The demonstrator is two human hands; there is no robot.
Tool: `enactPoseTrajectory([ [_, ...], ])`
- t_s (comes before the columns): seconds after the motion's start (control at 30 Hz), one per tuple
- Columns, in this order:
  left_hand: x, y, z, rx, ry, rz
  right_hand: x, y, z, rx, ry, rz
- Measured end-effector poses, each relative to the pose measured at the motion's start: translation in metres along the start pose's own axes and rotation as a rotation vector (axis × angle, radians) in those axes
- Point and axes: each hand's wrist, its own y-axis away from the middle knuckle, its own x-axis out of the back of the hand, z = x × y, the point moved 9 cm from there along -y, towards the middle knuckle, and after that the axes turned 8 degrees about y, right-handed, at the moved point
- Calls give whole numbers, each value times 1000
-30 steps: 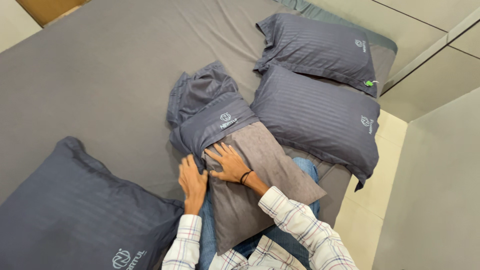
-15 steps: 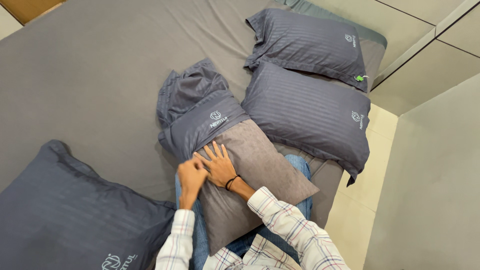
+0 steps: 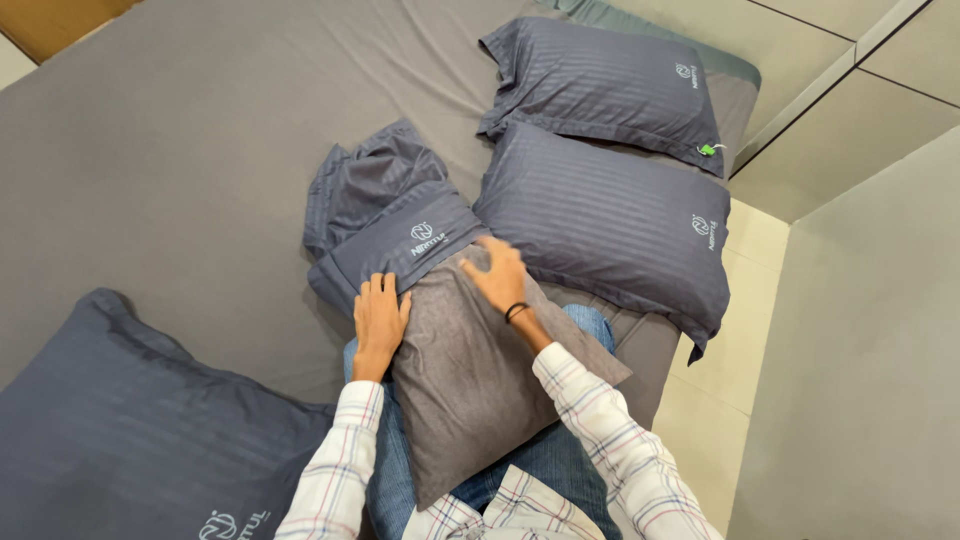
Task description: The person puts pillowcases onto pillows by hand while sitting on a bed.
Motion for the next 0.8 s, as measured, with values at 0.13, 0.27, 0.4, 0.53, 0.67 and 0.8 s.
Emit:
enactPoseTrajectory([
  [0.13, -48, 11, -30, 132, -69, -166, -33, -22, 101, -350, 17, -170],
  [0.27, -38, 39, -27, 71, -32, -116, -79, -13, 149, -508, -163, -432],
  [0.4, -30, 43, -25, 164, -76, -332, -96, -20, 132, -320, -94, -416],
  [0.53, -18, -12, 11, -43, -1, -160, -89, -1, 107, -295, 35, -325],
  [0.67, -68, -64, 64, -301, -36, -216, -62, 12, 66, -74, 76, -159],
  [0.8, -126, -91, 92, -364, -64, -303, -36, 22, 38, 60, 60, -73],
])
